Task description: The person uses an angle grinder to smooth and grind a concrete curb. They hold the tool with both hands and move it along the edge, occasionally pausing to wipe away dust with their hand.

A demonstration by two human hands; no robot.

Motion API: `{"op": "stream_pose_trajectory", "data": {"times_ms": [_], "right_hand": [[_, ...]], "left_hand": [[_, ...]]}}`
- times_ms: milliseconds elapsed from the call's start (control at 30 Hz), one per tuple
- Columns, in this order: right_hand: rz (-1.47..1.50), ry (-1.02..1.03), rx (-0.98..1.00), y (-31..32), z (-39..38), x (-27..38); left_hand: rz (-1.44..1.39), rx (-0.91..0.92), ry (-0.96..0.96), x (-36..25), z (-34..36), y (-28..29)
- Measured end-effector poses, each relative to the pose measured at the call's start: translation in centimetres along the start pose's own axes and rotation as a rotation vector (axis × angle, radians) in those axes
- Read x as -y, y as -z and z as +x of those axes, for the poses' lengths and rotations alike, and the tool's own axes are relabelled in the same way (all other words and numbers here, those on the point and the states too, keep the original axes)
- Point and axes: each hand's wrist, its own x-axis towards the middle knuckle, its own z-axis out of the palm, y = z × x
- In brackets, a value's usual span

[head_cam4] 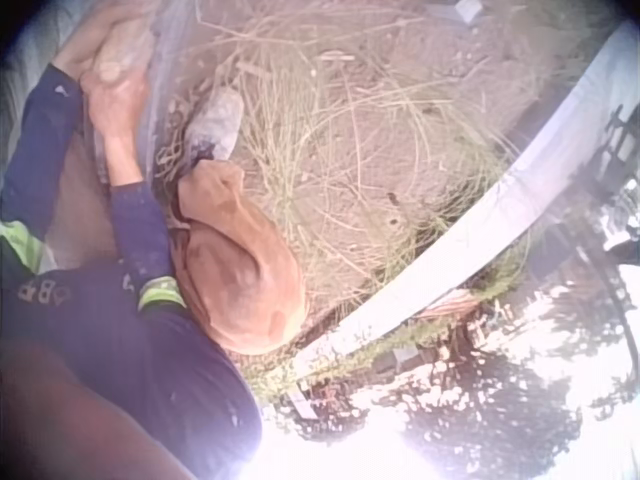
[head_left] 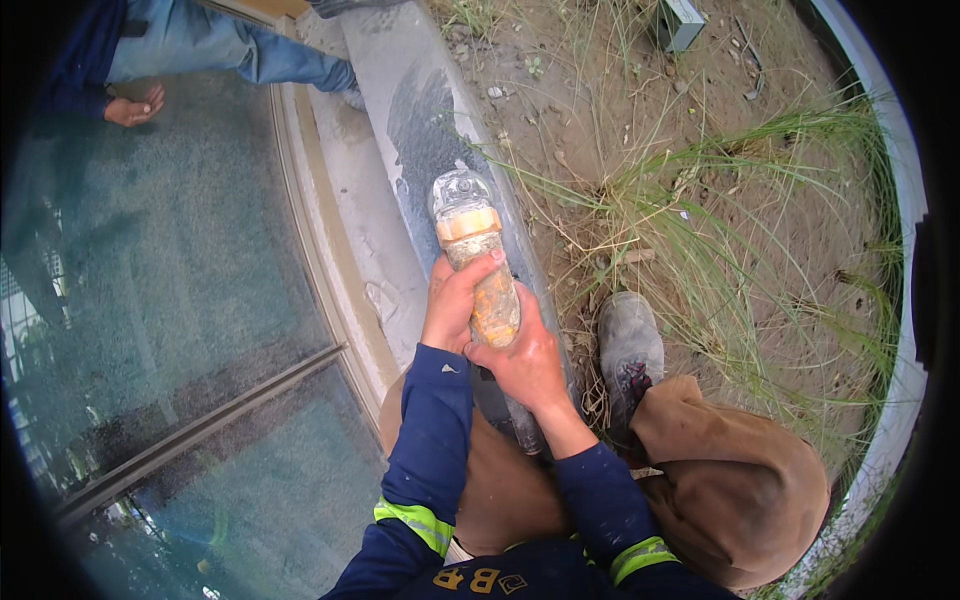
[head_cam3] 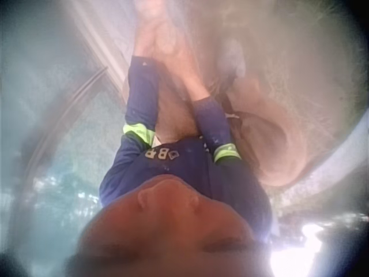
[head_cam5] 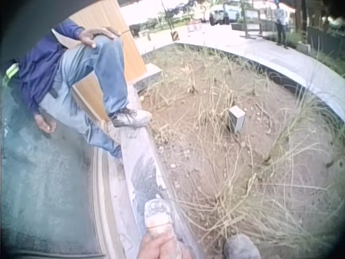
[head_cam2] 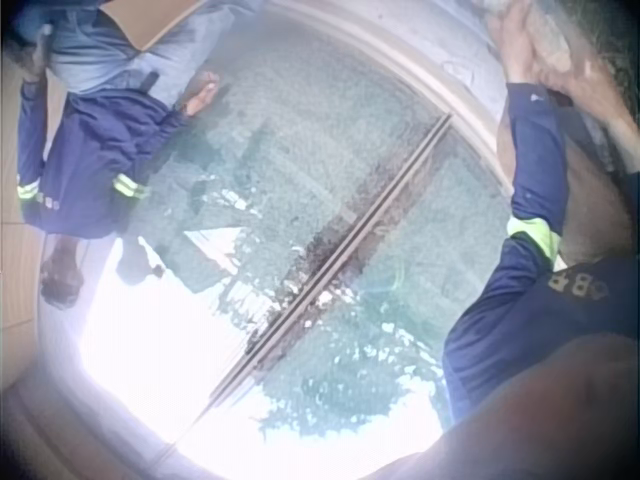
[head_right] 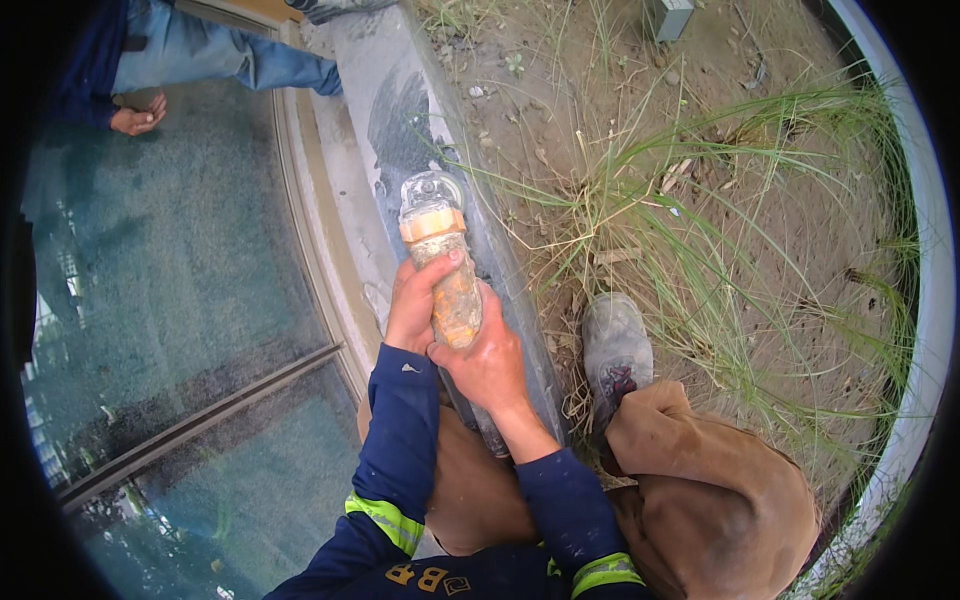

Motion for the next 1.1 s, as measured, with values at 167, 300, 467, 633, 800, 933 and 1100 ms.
{"op": "stream_pose_trajectory", "data": {"times_ms": [167,300,467,633,800,933,1100], "right_hand": [[0.062,-0.050,0.013,0.7,0.1,0.5],[-0.006,-0.037,0.036,0.7,0.4,0.0],[0.026,-0.065,0.029,0.8,0.6,0.3],[0.044,-0.007,0.031,0.8,1.0,-0.3],[-0.010,-0.027,0.031,0.8,0.9,0.2],[0.015,-0.032,0.040,0.9,0.9,0.2],[0.018,-0.040,0.035,0.9,0.8,0.3]], "left_hand": [[0.022,0.014,-0.032,0.3,0.4,-0.4],[0.017,-0.019,-0.040,0.2,0.5,-0.4],[0.031,0.000,-0.031,0.1,0.6,-0.5],[0.011,-0.009,-0.052,0.5,1.2,-0.3],[0.002,0.002,-0.044,0.3,1.0,-0.5],[-0.003,0.004,-0.041,0.5,1.0,-0.2],[0.032,0.007,-0.048,0.2,0.9,-0.5]]}}
